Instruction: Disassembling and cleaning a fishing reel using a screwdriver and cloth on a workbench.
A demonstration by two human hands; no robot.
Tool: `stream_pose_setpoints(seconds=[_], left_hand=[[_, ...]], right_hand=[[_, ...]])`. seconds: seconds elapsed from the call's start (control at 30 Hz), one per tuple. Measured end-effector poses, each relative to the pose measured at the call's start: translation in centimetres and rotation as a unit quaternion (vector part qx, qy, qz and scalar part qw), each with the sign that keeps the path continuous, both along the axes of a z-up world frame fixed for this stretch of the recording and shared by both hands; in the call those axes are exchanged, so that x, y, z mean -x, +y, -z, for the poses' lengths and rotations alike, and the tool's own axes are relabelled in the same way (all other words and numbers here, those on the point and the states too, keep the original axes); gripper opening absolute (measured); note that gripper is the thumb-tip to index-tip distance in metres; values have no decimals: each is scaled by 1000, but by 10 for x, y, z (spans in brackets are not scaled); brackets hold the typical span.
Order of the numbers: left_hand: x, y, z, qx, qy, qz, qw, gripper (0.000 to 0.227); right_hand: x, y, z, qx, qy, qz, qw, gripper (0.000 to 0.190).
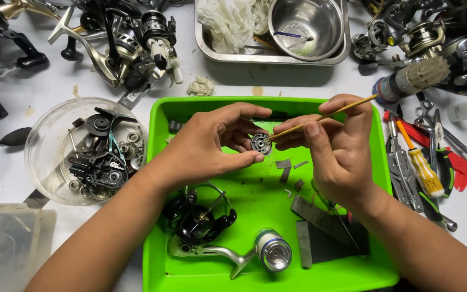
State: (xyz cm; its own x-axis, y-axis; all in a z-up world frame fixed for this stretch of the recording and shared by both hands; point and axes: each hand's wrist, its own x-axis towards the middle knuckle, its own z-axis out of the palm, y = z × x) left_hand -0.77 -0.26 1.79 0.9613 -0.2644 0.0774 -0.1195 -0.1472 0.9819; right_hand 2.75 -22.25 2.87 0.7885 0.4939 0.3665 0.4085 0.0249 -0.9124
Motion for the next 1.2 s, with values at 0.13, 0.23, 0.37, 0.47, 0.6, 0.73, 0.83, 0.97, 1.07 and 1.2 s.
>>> stream_pose_setpoints(seconds=[0.13,0.23,0.37,0.47,0.6,0.73,0.83,0.97,1.07,1.2], left_hand=[[0,1,2,4,-12,4,1000,58],[0,1,2,-3,-17,7,1000,57],[0,1,1,-8,-16,8,1000,55],[0,0,2,-9,-23,10,1000,55],[0,1,1,-21,-33,21,999,58],[0,1,2,-17,-40,35,998,58],[0,0,2,-19,-28,25,999,59],[0,-1,2,-12,-16,17,1000,58],[0,-1,3,0,-16,17,1000,58],[0,-1,2,7,-11,16,1000,57]], right_hand=[[-1,1,1,2,-5,-7,1000,17],[-1,0,3,6,3,-9,1000,17],[-2,-2,4,6,-4,-15,1000,16],[-2,-3,6,6,4,-19,1000,15],[-4,-4,3,0,49,-23,999,13],[-10,-8,5,-21,133,-25,991,13],[-11,-10,6,-49,149,-33,987,15],[-6,-7,4,-26,84,-27,996,14],[-4,-6,4,-22,33,-39,998,12],[-3,-9,12,-22,-32,-48,998,16]])
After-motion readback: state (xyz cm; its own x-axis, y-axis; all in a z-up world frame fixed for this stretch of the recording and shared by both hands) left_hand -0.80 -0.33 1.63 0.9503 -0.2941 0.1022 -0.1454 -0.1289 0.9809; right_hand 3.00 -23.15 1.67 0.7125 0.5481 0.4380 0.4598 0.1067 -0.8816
